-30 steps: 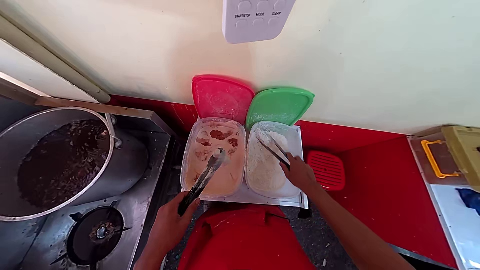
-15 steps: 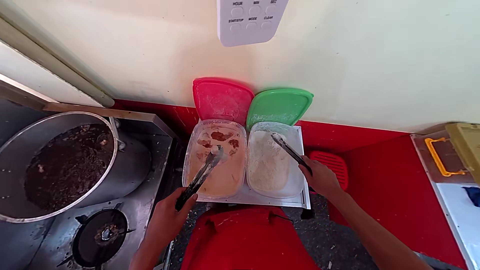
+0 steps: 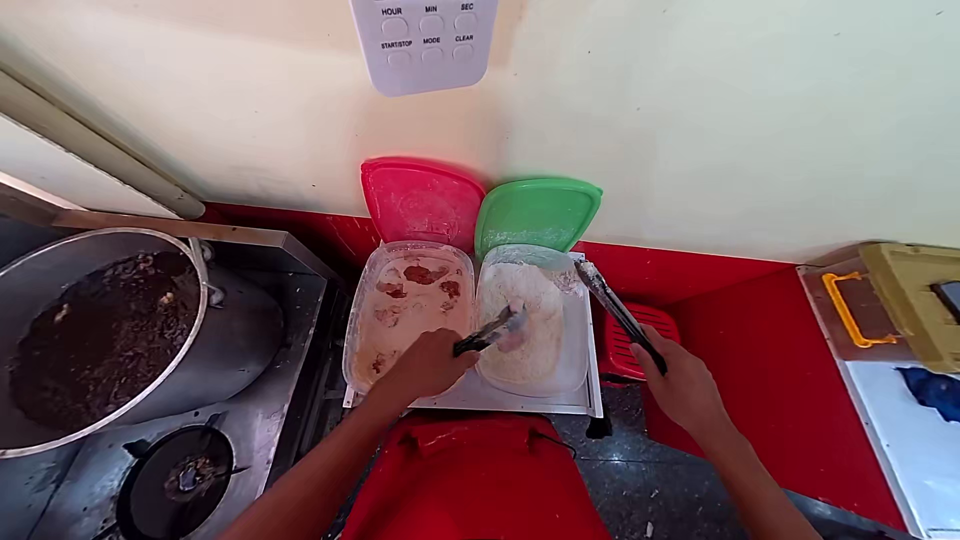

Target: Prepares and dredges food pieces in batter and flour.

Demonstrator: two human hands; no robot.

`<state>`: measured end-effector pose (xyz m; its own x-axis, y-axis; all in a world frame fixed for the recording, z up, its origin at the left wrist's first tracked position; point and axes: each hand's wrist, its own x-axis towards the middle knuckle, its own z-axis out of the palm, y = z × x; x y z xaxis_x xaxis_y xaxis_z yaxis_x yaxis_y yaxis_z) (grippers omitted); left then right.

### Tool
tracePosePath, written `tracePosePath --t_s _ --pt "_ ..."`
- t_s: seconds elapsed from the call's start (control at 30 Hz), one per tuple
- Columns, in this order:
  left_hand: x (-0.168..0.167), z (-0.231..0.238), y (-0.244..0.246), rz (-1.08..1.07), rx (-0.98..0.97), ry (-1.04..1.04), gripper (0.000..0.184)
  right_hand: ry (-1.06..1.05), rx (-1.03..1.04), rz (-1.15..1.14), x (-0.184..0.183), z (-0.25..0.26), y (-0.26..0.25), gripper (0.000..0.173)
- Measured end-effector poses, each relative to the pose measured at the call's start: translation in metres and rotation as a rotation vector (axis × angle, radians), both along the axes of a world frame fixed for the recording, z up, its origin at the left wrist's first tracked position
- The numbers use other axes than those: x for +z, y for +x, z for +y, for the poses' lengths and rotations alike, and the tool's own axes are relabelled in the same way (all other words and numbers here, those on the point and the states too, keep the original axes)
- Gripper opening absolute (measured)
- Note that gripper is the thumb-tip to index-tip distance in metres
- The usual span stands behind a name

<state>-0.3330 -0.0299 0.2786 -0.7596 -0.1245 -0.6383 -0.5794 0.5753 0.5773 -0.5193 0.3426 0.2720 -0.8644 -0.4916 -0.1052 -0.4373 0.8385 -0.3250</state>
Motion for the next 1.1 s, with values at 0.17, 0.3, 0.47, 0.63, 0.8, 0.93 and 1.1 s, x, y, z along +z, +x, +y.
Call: tracePosePath --t_s 0.17,0.3,0.47,0.63,0.8,0.93,1.1 --pt "-0.037 0.019 -0.048 -0.052 0.096 -0.162 0.045 0.014 0.073 0.044 0.017 -0.027 -0.003 0.054" --pt "-0.008 -0.015 -0.005 0.136 0.296 -0.115 0.044 -0.072 0.227 0.143 0.055 -0.066 0.006 0.054" --pt "-0.007 -0.046 0.115 0.247 0.49 0.049 0.048 -0.257 0.628 0.036 0.119 -0.188 0.036 0.052" --pt "-0.013 -0.031 0.184 0.302 0.598 0.175 0.053 -0.489 0.876 -0.187 0.119 -0.383 0.128 0.043" --pt "-0.023 -0.026 0.24 0.259 0.7 0.141 0.056 -0.212 0.99 -0.274 0.083 -0.543 0.235 0.046" --pt "-0.023 -0.027 0.277 0.232 0.798 0.111 0.058 0.151 1.085 0.085 0.051 -0.607 0.295 0.046" --pt "-0.017 -0.034 0.295 0.144 0.845 0.018 0.059 0.263 1.212 0.161 0.032 -0.614 0.329 0.03"
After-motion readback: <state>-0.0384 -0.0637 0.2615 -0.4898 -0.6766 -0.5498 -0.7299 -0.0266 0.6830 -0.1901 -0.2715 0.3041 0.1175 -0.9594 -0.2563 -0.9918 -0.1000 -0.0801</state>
